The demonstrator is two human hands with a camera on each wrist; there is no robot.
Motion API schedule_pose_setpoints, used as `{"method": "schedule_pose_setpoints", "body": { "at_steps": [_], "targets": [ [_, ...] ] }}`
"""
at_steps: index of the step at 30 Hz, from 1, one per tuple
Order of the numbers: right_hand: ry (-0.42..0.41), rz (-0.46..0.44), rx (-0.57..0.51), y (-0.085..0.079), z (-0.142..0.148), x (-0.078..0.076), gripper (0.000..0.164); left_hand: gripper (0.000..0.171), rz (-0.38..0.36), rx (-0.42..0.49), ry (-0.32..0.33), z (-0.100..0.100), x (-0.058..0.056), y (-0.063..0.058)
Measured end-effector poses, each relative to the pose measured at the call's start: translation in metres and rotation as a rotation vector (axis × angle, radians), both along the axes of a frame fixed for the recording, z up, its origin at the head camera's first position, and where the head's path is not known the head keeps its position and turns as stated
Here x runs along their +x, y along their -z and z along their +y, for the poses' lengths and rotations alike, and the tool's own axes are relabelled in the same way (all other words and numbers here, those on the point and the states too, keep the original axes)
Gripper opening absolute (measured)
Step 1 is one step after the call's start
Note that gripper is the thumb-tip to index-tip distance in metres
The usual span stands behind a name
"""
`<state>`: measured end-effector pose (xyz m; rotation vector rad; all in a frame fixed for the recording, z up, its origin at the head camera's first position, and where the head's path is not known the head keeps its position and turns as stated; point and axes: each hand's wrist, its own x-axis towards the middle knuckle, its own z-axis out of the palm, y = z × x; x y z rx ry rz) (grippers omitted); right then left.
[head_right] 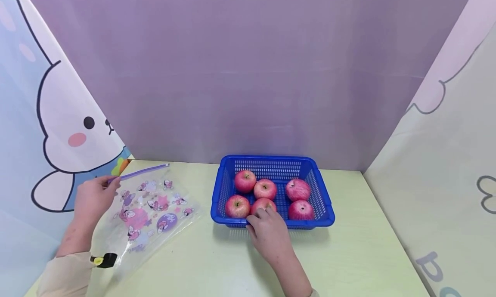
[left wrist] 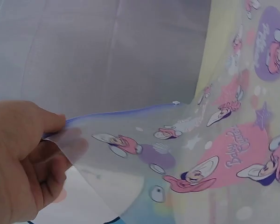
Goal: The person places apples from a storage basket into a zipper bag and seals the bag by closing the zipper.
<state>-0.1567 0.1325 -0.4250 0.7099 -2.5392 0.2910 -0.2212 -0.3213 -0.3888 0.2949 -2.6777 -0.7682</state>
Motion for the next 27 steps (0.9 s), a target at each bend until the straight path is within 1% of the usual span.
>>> {"method": "schedule_pose_setpoints", "body": {
  "at_steps": [3, 9, 15, 19, 22, 27],
  "targets": [
    [0.001, -0.002, 0.004, 0.0, -0.001, 0.0, 0.014, 0.048, 0.032, 0.028, -0.02, 0.002, -0.001, -0.003],
    [0.001, -0.001, 0.006, 0.001, -0.001, 0.001, 0.015, 0.047, 0.091, 0.03, -0.034, 0.007, -0.007, -0.009],
    [0.0, -0.001, 0.011, 0.0, -0.001, 0.001, 0.015, 0.049, 0.139, 0.07, -0.078, 0.014, -0.009, -0.022],
    [-0.001, -0.005, 0.015, 0.0, -0.001, 0.001, 0.015, 0.049, 0.184, 0.076, -0.102, 0.019, -0.009, -0.028],
    [0.003, -0.006, 0.014, -0.001, -0.001, 0.002, 0.015, 0.048, 0.204, 0.079, -0.108, 0.023, -0.009, -0.033],
    [0.004, -0.008, 0.011, -0.001, -0.001, 0.002, 0.016, 0.049, 0.206, 0.098, -0.098, 0.028, -0.009, -0.042]
  ]
}}
